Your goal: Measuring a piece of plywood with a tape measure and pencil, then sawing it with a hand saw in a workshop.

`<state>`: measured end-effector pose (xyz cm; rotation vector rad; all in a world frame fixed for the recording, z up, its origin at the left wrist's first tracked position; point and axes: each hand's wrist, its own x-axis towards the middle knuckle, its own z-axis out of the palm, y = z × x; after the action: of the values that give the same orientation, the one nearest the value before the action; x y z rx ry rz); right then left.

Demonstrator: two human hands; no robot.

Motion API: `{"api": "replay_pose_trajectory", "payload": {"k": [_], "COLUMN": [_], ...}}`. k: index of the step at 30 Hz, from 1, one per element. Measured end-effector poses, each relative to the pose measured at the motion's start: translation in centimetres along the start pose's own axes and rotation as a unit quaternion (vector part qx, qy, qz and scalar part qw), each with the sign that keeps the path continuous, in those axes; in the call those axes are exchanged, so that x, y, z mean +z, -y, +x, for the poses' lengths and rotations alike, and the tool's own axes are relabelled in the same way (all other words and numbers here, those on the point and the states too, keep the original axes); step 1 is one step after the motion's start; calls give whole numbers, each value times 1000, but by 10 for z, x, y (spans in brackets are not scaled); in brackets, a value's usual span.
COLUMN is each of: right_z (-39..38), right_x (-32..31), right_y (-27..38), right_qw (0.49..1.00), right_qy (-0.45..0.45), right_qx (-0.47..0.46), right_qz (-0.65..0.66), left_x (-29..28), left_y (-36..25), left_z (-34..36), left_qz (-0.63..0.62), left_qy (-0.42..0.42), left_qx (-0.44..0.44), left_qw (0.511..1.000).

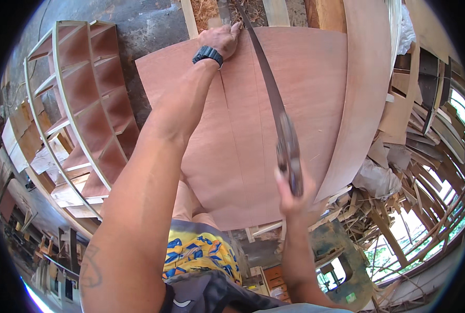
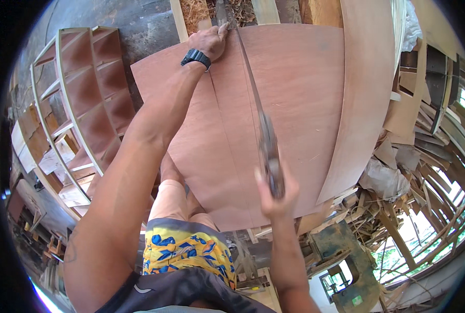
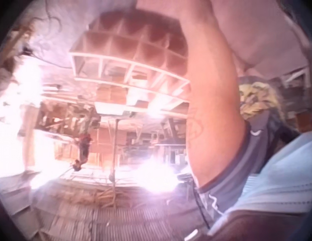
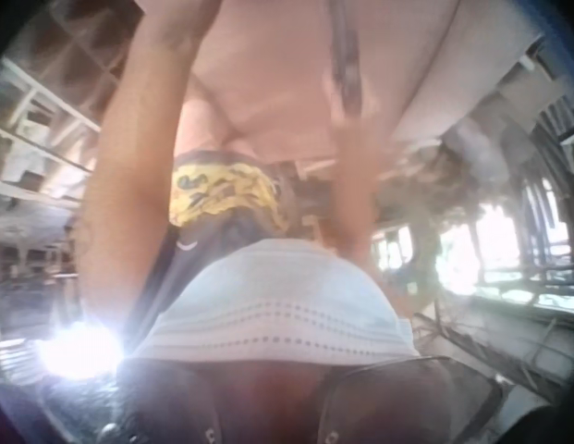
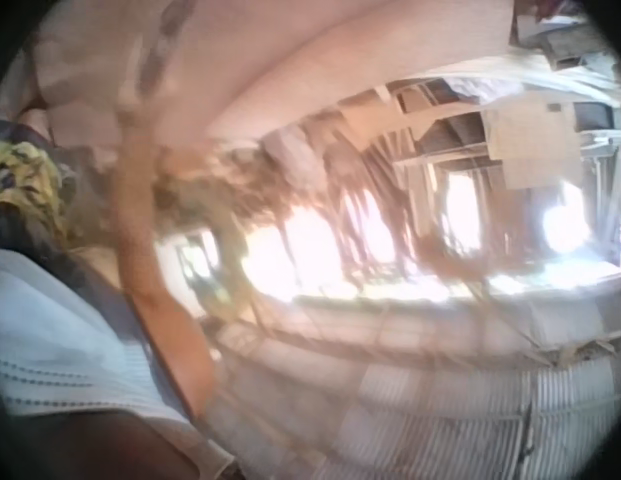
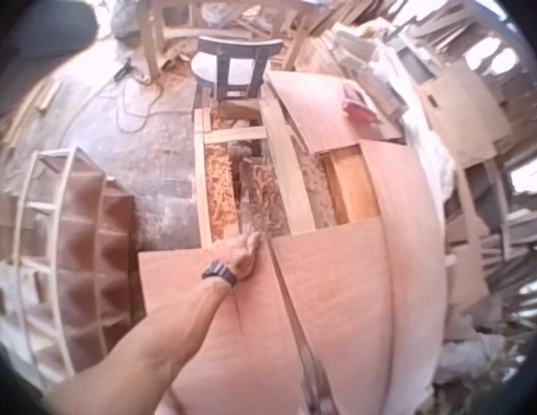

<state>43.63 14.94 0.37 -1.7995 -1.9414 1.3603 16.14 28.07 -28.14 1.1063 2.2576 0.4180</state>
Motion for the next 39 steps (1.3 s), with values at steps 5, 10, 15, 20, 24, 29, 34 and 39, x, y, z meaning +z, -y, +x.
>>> {"api": "replay_pose_trajectory", "payload": {"k": [5,10,15,20,24,29,34,39], "right_z": [-57,71,91,-84,-85,93,63,-104], "right_x": [-30,28,39,-39,-41,43,30,-52], "right_y": [20,-28,-18,-14,2,-38,-19,8], "right_qw": [997,997,998,995,999,995,996,999], "right_qy": [-20,-5,-13,20,23,-41,-19,5], "right_qx": [-68,-68,-59,-66,23,-84,-83,15], "right_qz": [-26,26,25,-67,-22,19,13,-34], "left_x": [1,1,-1,0,2,5,9,8], "left_y": [4,-10,-11,0,4,-17,6,4], "left_z": [0,-1,-3,0,3,-1,9,5], "left_qz": [-9,-7,-10,16,30,-10,4,6], "left_qy": [-23,-18,-16,-20,-9,-26,-38,-21], "left_qx": [19,31,22,18,22,38,20,18], "left_qw": [1000,999,1000,1000,999,999,999,1000]}}
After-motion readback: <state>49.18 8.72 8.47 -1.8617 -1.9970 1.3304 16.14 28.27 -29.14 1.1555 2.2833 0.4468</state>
